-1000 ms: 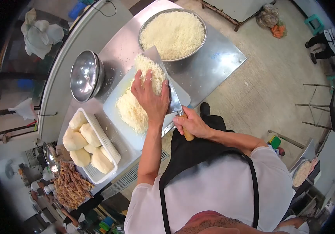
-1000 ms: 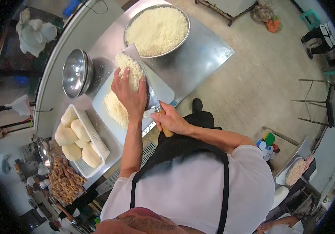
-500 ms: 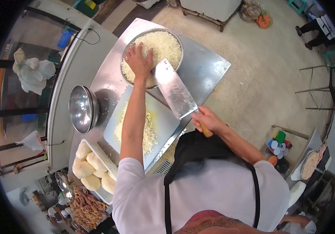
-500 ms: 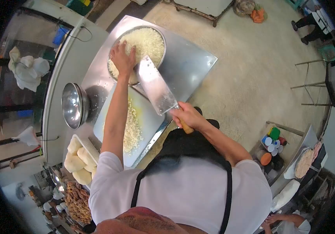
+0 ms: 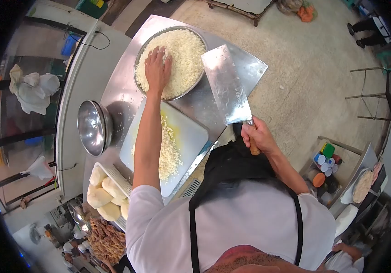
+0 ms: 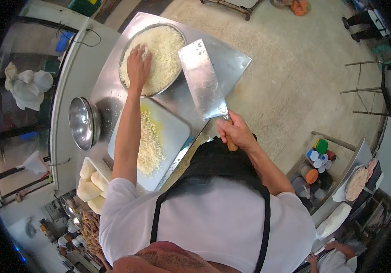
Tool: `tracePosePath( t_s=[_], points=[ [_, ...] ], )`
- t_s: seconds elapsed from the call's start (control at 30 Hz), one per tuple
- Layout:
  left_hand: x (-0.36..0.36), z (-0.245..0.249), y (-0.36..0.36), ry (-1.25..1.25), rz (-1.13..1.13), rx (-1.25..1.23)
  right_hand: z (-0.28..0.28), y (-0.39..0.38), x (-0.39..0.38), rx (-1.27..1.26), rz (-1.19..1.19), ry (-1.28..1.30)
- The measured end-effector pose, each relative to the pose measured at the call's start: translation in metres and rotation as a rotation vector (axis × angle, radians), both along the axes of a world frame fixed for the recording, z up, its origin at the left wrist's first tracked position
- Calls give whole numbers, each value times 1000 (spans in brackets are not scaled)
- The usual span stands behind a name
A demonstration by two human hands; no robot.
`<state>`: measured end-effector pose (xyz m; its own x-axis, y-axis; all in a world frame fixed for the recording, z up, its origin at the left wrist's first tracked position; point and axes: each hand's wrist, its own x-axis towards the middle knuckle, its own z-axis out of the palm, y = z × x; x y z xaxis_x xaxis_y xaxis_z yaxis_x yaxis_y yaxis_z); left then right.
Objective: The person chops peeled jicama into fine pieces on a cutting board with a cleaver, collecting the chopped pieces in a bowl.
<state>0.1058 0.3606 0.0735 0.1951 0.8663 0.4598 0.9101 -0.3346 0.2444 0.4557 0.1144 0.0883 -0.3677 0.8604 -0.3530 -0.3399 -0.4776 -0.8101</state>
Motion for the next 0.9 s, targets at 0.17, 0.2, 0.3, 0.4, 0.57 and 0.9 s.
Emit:
tracePosePath(
  t_s=[0.17, 0.2, 0.3, 0.4, 0.57, 0.9],
  points=[
    [17, 0, -4, 148, 119, 15, -5, -9, 3, 5, -67, -22],
    [22, 1, 8, 55, 36, 29, -6, -13, 4, -10, -93, -48],
    [30, 1, 38, -1, -112, -3, -7, -14, 8, -24, -124, -46],
    [37, -2, 44, 91, -203, -107, -9, -13, 13, -4, -126, -75],
    [41, 0, 11, 292, -70, -113, 2, -18, 15, 18, -123, -104],
    [-117, 16, -215, -477, 256, -200, -6, -21, -16, 568, 496, -645]
  ],
)
